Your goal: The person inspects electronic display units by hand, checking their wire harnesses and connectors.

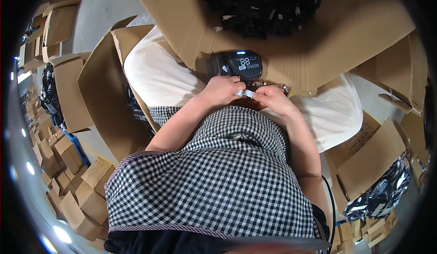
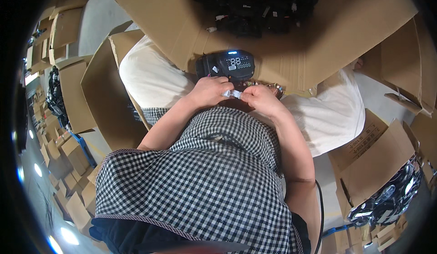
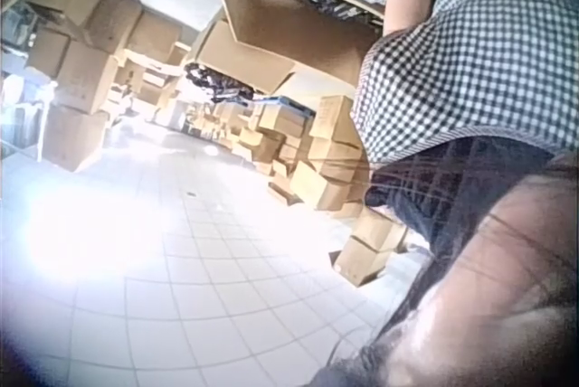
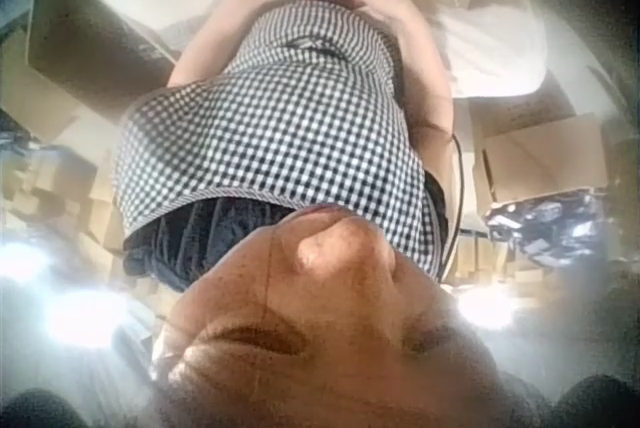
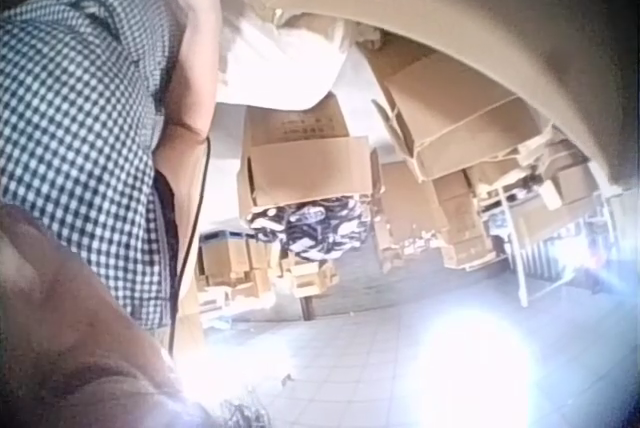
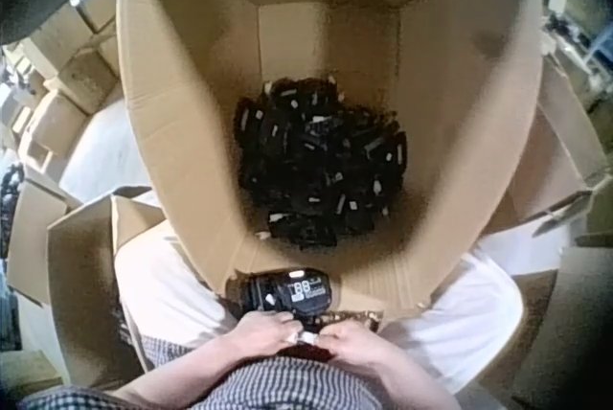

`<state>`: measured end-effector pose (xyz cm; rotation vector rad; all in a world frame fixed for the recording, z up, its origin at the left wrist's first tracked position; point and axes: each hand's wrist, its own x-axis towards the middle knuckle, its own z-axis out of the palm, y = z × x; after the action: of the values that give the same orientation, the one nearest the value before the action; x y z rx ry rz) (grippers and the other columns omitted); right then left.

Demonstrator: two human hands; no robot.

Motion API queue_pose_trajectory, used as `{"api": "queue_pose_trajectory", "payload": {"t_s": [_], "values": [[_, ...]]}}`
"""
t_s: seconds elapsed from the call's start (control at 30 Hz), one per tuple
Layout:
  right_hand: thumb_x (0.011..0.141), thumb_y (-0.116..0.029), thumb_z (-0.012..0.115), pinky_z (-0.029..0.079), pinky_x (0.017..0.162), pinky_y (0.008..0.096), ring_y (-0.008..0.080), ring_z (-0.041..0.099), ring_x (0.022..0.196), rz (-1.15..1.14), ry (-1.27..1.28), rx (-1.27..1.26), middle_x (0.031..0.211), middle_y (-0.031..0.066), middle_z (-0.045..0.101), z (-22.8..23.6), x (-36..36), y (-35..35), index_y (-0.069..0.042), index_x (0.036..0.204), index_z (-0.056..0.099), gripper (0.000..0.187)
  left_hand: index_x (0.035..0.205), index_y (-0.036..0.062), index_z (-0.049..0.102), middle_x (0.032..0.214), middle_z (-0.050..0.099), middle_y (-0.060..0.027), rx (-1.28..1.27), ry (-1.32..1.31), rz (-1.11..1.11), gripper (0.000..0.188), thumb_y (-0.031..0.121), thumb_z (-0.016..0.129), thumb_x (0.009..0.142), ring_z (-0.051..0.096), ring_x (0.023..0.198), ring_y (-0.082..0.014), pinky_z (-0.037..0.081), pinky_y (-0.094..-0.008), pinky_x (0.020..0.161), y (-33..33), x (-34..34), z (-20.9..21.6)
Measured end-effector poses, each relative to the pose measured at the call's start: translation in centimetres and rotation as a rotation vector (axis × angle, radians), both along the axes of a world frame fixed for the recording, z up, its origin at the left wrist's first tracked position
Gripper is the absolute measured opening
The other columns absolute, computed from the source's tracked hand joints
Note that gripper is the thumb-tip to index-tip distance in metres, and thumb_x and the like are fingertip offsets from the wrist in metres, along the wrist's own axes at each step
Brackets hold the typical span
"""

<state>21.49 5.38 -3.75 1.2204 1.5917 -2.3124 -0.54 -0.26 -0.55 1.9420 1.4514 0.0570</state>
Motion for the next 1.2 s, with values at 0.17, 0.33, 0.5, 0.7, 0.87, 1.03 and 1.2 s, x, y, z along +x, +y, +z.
{"api": "queue_pose_trajectory", "payload": {"t_s": [0.17,0.33,0.5,0.7,0.87,1.03,1.2], "values": [[0.089,-0.022,0.059,0.040,0.053,0.0288,0.0105,0.050,0.057,0.105,0.022,0.166,0.061,0.0018,0.056,1.0,-1.6,0.6,-0.001,0.080,0.065,0.024,0.088,0.0101,0.059,0.085,0.056,-0.0087,0.023,0.021,0.006,0.022,0.027,0.067,0.076,0.061,0.083,-0.0298,0.050,-0.0421,0.066,-0.1,-0.1,0.4],[0.092,-0.013,0.054,0.032,0.046,0.0214,0.0059,0.043,0.053,-0.373,-0.166,-0.013,0.065,-0.0020,0.051,0.5,-0.6,6.7,-0.004,0.089,0.061,0.012,0.082,0.0037,0.060,0.094,0.058,-0.0121,0.332,-0.113,0.495,0.017,0.014,0.072,0.074,0.058,0.088,-0.0306,0.048,-0.0387,0.074,0.6,-0.4,2.5],[0.090,-0.020,0.062,0.046,0.057,0.0246,0.0141,0.061,0.069,-0.704,0.018,-0.310,0.084,0.0032,0.063,-4.5,-3.4,10.3,-0.008,0.098,0.061,0.015,0.100,0.0031,0.062,0.111,0.061,-0.0114,0.216,-0.766,0.764,0.014,0.002,0.061,0.086,0.062,0.094,-0.0236,0.049,-0.0329,0.084,0.3,0.5,4.0],[0.088,-0.024,0.064,0.047,0.053,0.0305,0.0158,0.061,0.070,-0.793,-0.013,-0.565,0.089,0.0025,0.062,-12.4,-7.4,11.0,-0.013,0.105,0.061,0.020,0.101,0.0062,0.059,0.080,0.060,-0.0015,0.066,-0.687,0.891,0.011,0.007,0.060,0.090,0.057,0.071,-0.0082,0.046,-0.0224,0.066,1.1,2.7,4.0],[0.090,-0.022,0.060,0.046,0.051,0.0307,0.0145,0.055,0.072,-1.018,-0.221,-0.429,0.088,-0.0002,0.058,-9.4,-9.3,8.9,-0.015,0.100,0.059,0.012,0.098,0.0067,0.060,0.078,0.056,0.0028,0.078,-0.646,1.040,0.008,0.010,0.060,0.091,0.050,0.071,-0.0058,0.043,-0.0229,0.065,0.4,2.2,4.4],[0.087,-0.020,0.066,0.050,0.054,0.0323,0.0167,0.057,0.075,-1.326,-0.080,-0.524,0.085,0.0007,0.059,-15.2,-6.9,12.4,-0.015,0.096,0.061,0.011,0.097,0.0041,0.061,0.076,0.062,-0.0009,-0.040,-0.730,1.051,0.014,0.013,0.065,0.088,0.056,0.072,-0.0060,0.046,-0.0230,0.064,2.0,2.4,3.2],[0.089,-0.015,0.063,0.051,0.059,0.0331,0.0186,0.057,0.082,-1.181,-0.057,-0.490,0.094,0.0033,0.059,-10.9,-3.9,11.6,-0.013,0.103,0.058,0.014,0.093,0.0043,0.062,0.069,0.061,0.0005,-0.138,-0.645,1.090,0.013,0.017,0.064,0.090,0.055,0.062,-0.0065,0.045,-0.0237,0.056,1.9,1.4,1.3]]}}
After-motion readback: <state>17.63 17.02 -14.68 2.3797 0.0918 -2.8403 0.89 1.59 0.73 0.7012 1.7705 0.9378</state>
